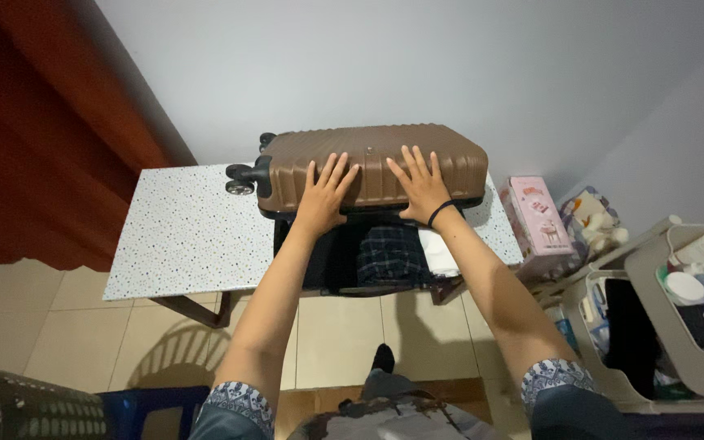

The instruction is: The person folds a white garment on a table, places it into an open suitcase alongside other folded clothes, secures the contents with a strap, and closes the suitcase.

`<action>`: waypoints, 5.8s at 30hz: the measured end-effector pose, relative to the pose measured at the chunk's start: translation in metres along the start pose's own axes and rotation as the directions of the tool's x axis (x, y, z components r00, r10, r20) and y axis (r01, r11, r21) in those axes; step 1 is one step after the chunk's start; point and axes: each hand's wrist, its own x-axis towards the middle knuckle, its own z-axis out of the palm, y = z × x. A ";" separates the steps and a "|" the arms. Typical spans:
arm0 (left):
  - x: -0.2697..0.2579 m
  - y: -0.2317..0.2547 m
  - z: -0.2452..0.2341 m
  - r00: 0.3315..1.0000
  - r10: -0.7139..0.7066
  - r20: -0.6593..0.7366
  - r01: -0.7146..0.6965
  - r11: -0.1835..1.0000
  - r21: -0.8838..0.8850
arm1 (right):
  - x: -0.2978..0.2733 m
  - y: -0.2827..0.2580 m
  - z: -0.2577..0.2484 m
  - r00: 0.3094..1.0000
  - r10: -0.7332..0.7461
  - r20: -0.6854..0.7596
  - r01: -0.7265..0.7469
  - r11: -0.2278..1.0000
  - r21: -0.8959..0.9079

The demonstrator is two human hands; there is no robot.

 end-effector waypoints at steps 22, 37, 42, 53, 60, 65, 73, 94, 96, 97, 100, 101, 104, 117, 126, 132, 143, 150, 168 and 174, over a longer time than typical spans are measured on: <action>-0.067 0.033 0.053 0.993 0.035 0.110 -0.040 0.998 0.045 | -0.079 -0.038 0.096 0.999 0.024 -0.042 -0.028 0.994 -0.107; -0.097 0.047 0.099 0.998 0.052 -0.035 -0.050 0.997 0.055 | -0.110 -0.055 0.123 0.995 0.006 -0.100 -0.003 1.000 0.029; -0.097 0.048 0.086 0.993 0.043 0.112 -0.036 0.998 -0.058 | -0.122 -0.059 0.123 0.969 -0.026 -0.245 0.064 0.987 0.149; -0.145 0.071 0.129 0.995 -0.004 -0.100 -0.038 0.907 -0.418 | -0.124 -0.057 0.105 0.944 0.009 -0.329 0.091 0.953 0.289; -0.163 0.090 0.182 0.790 -0.558 0.256 0.489 0.320 -0.812 | -0.130 -0.075 0.136 0.952 0.273 -0.141 -0.114 0.739 0.664; -0.153 0.089 0.222 0.571 -0.463 0.678 0.344 -0.614 -0.710 | -0.137 -0.075 0.194 0.750 0.425 0.508 -0.561 0.000 0.828; -0.151 0.094 0.230 0.487 -0.457 0.744 0.245 -0.747 -0.619 | -0.144 -0.057 0.255 0.584 0.176 0.792 -0.441 -0.751 0.492; -0.164 0.087 0.274 0.659 -0.469 0.588 -0.096 -0.828 -0.552 | -0.159 -0.046 0.274 0.815 0.181 0.551 -0.172 -0.831 0.528; -0.163 0.088 0.279 0.687 -0.463 0.561 -0.130 -0.837 -0.531 | -0.162 -0.048 0.271 0.800 0.213 0.560 -0.171 -0.815 0.554; -0.162 0.088 0.281 0.685 -0.477 0.551 -0.146 -0.831 -0.537 | -0.162 -0.049 0.268 0.792 0.229 0.566 -0.171 -0.806 0.566; -0.164 0.093 0.279 0.668 -0.505 0.547 -0.166 -0.817 -0.552 | -0.164 -0.053 0.260 0.784 0.274 0.556 -0.142 -0.794 0.591; -0.167 0.095 0.275 0.656 -0.508 0.558 -0.154 -0.814 -0.560 | -0.164 -0.054 0.257 0.785 0.277 0.554 -0.103 -0.824 0.558; -0.170 0.097 0.266 0.693 -0.505 0.515 -0.198 -0.820 -0.538 | -0.164 -0.055 0.250 0.752 0.294 0.591 -0.019 -0.885 0.464; -0.176 0.104 0.260 0.605 -0.594 0.530 -0.236 -0.770 -0.593 | -0.178 -0.060 0.230 0.836 0.289 0.466 -0.008 -0.843 0.537; -0.174 0.108 0.260 0.424 -0.665 0.615 -0.088 -0.706 -0.703 | -0.189 -0.050 0.253 0.819 0.253 0.515 -0.073 -0.844 0.531; -0.184 0.099 0.268 0.403 -0.636 0.659 0.087 -0.690 -0.719 | -0.191 -0.049 0.250 0.830 0.230 0.508 -0.062 -0.867 0.494; -0.181 0.121 0.234 0.355 -0.687 0.634 0.036 -0.668 -0.744 | -0.209 -0.044 0.279 0.614 0.409 0.675 -0.067 -0.825 0.561; -0.182 0.143 0.216 0.108 -0.858 0.503 0.206 -0.475 -0.855 | -0.226 -0.068 0.255 0.452 0.420 0.787 -0.297 -0.761 0.577; -0.168 0.140 0.203 0.070 -0.724 0.686 0.100 -0.679 -0.727 | -0.199 -0.058 0.306 0.414 0.326 0.850 0.050 -0.940 0.336; -0.160 0.129 0.211 0.102 -0.742 0.663 0.078 -0.658 -0.749 | -0.189 -0.055 0.302 0.485 0.305 0.820 0.095 -0.950 0.298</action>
